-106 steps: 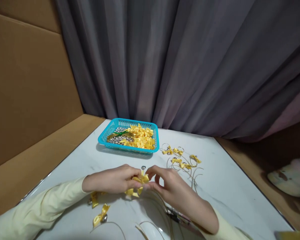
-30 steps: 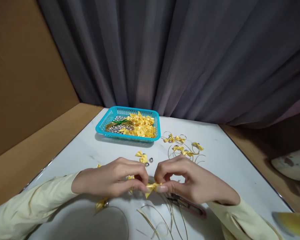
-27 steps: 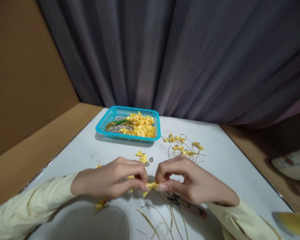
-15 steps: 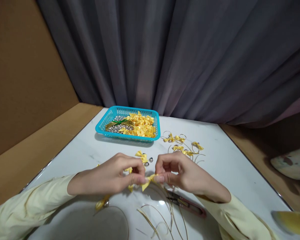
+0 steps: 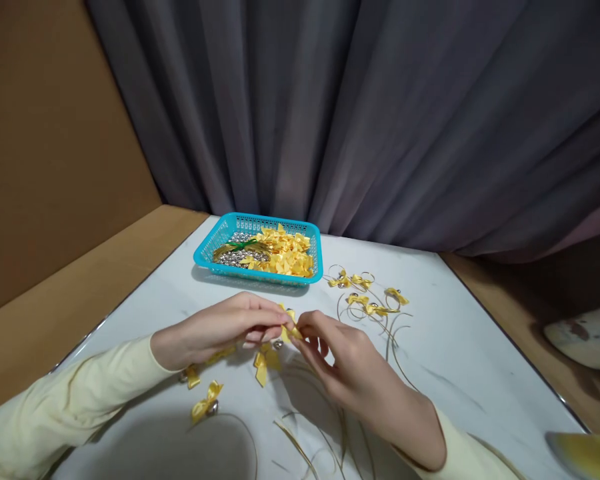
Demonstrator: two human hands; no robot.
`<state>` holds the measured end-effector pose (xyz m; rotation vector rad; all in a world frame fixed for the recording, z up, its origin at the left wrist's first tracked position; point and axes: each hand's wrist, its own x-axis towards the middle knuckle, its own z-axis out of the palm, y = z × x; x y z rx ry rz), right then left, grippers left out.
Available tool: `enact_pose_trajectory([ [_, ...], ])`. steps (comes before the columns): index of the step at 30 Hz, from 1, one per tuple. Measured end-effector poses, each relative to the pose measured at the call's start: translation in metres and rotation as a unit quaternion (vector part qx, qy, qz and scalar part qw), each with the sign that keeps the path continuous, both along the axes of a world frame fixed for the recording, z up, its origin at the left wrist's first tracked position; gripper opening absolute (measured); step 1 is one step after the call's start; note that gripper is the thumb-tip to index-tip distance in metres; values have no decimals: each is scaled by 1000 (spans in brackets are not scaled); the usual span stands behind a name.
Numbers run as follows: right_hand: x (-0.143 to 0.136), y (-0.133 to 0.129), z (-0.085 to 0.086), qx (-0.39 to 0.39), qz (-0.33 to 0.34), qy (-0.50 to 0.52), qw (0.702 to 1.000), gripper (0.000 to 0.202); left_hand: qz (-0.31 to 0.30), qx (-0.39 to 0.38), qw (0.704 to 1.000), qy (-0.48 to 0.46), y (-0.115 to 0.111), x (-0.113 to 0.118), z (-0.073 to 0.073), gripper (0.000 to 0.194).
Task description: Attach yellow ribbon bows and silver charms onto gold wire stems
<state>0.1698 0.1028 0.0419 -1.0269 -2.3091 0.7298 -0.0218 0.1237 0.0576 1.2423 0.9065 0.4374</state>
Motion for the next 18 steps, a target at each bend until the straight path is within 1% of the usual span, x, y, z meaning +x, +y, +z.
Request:
enact_pose_trajectory([
  [2,2,4,3,-64,-10,43,997,5,12,29,999,14,2,-4,5,31],
  [4,3,9,7,-149,-17,103,983,11,47,107,991,59,4,-8,10,22],
  [5,4,11,8,-197,-16,140,970,14,55,145,984,87,4,-10,12,22],
  [6,5,14,9,-241,-11,176,954,15,51,175,977,113,4,-11,14,26],
  [8,5,18,10,-309,4,231,923,15,15,204,969,138,3,-12,14,30],
  [10,4,21,10,-343,18,252,905,16,-18,209,970,126,1,-12,12,28],
  [11,3,22,9,-352,22,256,900,17,-22,210,971,116,1,-12,11,26],
  [15,1,23,6,-377,36,260,888,25,2,196,974,112,1,-10,5,23],
  [18,2,22,6,-377,42,234,895,27,11,184,978,96,0,-10,4,21],
])
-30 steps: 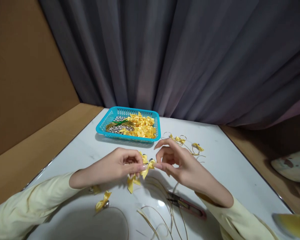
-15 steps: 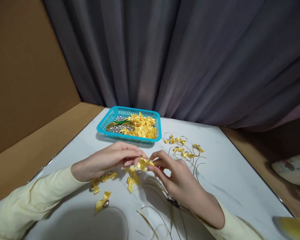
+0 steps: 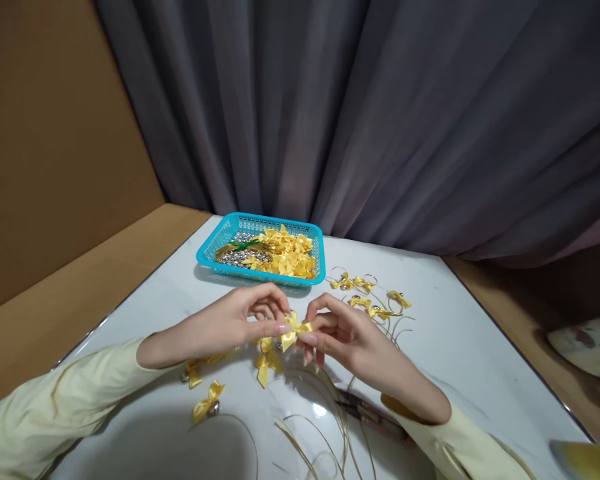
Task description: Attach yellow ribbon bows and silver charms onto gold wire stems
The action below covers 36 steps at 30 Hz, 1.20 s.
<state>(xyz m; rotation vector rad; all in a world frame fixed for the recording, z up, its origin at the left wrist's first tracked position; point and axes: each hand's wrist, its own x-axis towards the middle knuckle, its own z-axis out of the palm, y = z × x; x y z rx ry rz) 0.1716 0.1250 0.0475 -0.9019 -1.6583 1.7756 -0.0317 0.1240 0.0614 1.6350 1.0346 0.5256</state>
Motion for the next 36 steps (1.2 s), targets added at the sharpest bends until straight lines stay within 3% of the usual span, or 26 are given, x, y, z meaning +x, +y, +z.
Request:
enact_pose_trajectory([
  [5,4,-1,4,61,17,-43,997,21,-56,18,998,-1,-2,-2,1,17],
  [11,5,-2,12,106,51,-87,989,18,-62,85,994,14,-5,-3,5,17],
  [15,6,-4,15,86,50,-92,991,20,-85,103,990,41,-5,-3,9,7],
  [20,6,-6,15,64,51,-92,992,20,-105,72,990,62,-4,-3,11,15],
  [26,4,-11,16,-43,56,-57,996,30,-133,24,990,37,-6,-6,11,20],
  [33,9,9,0,-54,105,-79,990,31,-127,-76,988,-34,14,-3,-9,23],
  [36,15,24,-18,-66,160,-127,977,28,-101,-76,992,16,28,-8,-22,26],
])
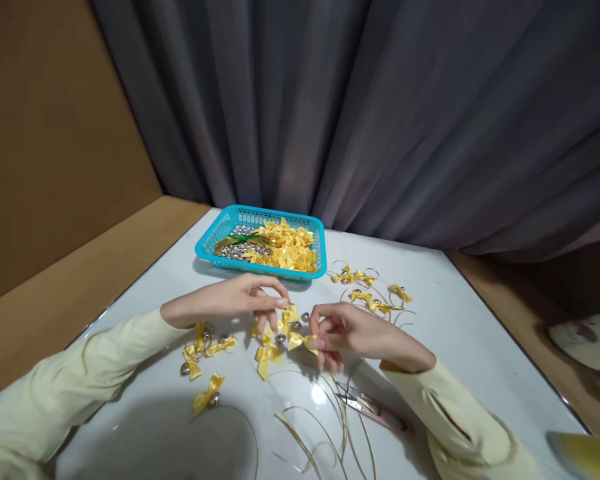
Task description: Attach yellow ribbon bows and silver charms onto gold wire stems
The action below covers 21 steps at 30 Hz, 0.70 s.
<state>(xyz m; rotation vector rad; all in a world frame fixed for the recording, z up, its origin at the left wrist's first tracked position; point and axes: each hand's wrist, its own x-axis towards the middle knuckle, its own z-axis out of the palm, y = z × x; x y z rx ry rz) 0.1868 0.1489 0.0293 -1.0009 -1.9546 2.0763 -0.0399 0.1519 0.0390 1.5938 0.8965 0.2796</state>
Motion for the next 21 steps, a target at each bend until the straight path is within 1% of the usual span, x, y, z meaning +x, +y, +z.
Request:
enact_pose_trajectory([
  [2,3,6,-12,4,27,-47,999,22,-27,70,993,95,4,-5,-7,21],
  [4,3,8,-18,57,39,-120,990,19,-65,153,969,182,2,-8,-11,15],
  [7,1,5,-13,178,27,-211,961,17,-90,216,940,249,-7,-12,-13,20],
  [9,-1,1,-5,229,10,-227,947,11,-100,236,928,270,-10,-12,-13,19],
  [11,-4,-3,1,256,-3,-229,939,5,-111,246,924,271,-10,-12,-13,10],
  [13,-6,-7,3,297,-10,-223,928,5,-119,245,927,259,-7,-12,-14,6],
  [17,-10,-16,-1,389,5,-159,907,10,-123,248,932,234,-2,-9,-14,14],
  [21,-13,-21,-3,450,19,-87,888,16,-143,228,942,200,-3,-6,-8,18],
])
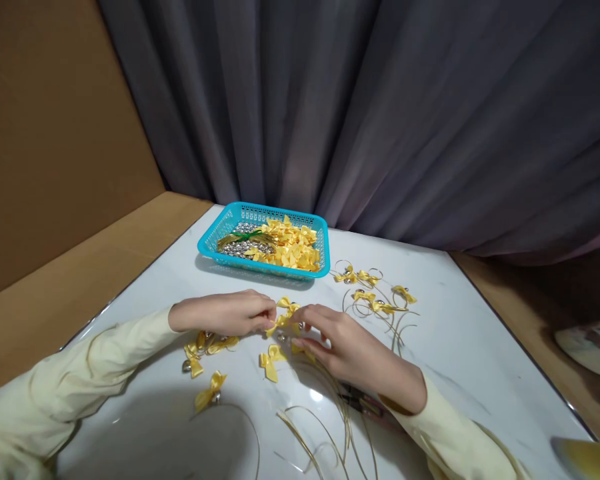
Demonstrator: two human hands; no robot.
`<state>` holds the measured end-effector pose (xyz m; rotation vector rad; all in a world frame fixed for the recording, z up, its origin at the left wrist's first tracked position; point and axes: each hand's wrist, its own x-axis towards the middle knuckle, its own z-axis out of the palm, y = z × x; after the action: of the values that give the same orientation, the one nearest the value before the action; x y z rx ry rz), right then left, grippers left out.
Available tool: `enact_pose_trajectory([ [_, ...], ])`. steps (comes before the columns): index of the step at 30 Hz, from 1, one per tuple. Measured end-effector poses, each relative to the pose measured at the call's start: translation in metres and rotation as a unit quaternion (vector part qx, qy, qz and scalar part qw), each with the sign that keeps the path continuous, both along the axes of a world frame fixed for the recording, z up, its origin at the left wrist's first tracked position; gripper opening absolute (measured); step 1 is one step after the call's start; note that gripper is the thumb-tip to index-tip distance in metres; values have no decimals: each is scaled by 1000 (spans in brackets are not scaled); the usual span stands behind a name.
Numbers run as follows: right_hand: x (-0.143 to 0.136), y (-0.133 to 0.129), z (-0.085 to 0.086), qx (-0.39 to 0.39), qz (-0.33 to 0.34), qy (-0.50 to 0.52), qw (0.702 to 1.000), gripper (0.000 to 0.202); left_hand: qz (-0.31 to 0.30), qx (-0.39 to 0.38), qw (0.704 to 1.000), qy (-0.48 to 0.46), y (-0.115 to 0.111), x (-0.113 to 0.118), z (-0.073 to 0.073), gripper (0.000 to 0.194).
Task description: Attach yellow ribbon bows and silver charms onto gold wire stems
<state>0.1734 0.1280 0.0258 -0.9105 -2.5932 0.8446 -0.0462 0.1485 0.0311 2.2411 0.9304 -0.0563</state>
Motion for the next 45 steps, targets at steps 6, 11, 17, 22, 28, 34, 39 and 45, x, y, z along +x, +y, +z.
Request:
enact_pose_trajectory([
  [6,-4,-2,-3,35,26,46,998,15,-3,-60,997,-56,-10,4,13,16],
  [11,-3,-1,-3,-39,22,89,995,5,27,-43,995,-86,-21,6,25,12],
  [17,0,-3,7,-116,-7,125,985,7,32,-9,996,-89,-29,7,37,11],
  [22,0,-6,15,-164,-7,144,976,10,-1,34,996,-80,-29,8,37,12],
  [28,-1,-8,18,-202,-8,149,968,11,-8,47,996,-80,-28,8,37,14],
  [34,-1,-10,19,-189,-4,141,972,12,-21,43,997,-67,-30,7,35,10],
  [39,-1,-9,19,-148,21,125,981,11,-51,40,996,-65,-30,7,33,13],
  [45,2,-7,25,-133,31,95,986,9,-52,51,993,-97,-27,6,28,16],
])
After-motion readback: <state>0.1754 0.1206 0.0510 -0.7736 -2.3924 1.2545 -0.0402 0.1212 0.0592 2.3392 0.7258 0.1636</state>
